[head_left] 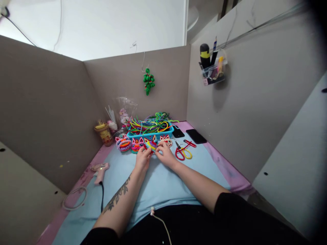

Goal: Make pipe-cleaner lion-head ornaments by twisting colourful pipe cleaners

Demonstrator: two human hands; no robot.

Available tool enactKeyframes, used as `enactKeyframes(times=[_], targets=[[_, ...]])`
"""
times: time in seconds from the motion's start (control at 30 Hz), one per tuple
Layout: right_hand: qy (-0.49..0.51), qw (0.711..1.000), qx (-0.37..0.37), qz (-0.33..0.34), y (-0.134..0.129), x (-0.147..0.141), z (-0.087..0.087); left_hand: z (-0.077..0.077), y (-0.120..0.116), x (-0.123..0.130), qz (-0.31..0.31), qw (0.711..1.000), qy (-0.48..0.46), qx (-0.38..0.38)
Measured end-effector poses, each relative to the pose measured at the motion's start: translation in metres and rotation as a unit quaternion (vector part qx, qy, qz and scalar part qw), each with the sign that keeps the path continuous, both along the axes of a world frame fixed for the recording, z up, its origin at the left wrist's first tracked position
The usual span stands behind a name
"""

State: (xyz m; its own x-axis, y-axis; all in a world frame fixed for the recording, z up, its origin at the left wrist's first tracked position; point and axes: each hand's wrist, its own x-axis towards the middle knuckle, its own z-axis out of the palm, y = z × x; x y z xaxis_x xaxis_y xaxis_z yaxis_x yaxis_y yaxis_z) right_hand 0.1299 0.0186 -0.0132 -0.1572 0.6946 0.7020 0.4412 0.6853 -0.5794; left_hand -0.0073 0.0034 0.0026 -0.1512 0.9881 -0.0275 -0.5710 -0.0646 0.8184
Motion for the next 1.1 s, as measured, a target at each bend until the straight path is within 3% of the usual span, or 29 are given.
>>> enactKeyframes(times=[0.33, 0.8, 1.1], targets=[[-0.029, 0.998, 0.048, -0.036, -0.003, 0.005, 0.005, 0.008, -0.003, 0.001, -0.031, 0.999, -0.018, -0.023], [-0.081, 0.996, -0.021, 0.025, 0.006, 0.001, -0.014, 0.001, 0.010, -0.009, 0.014, 0.987, -0.133, -0.087], [0.002, 0.995, -0.081, -0.059, 0.025, 0.021, -0.011, 0.008, 0.007, -0.009, 0.023, 0.988, -0.133, -0.082]])
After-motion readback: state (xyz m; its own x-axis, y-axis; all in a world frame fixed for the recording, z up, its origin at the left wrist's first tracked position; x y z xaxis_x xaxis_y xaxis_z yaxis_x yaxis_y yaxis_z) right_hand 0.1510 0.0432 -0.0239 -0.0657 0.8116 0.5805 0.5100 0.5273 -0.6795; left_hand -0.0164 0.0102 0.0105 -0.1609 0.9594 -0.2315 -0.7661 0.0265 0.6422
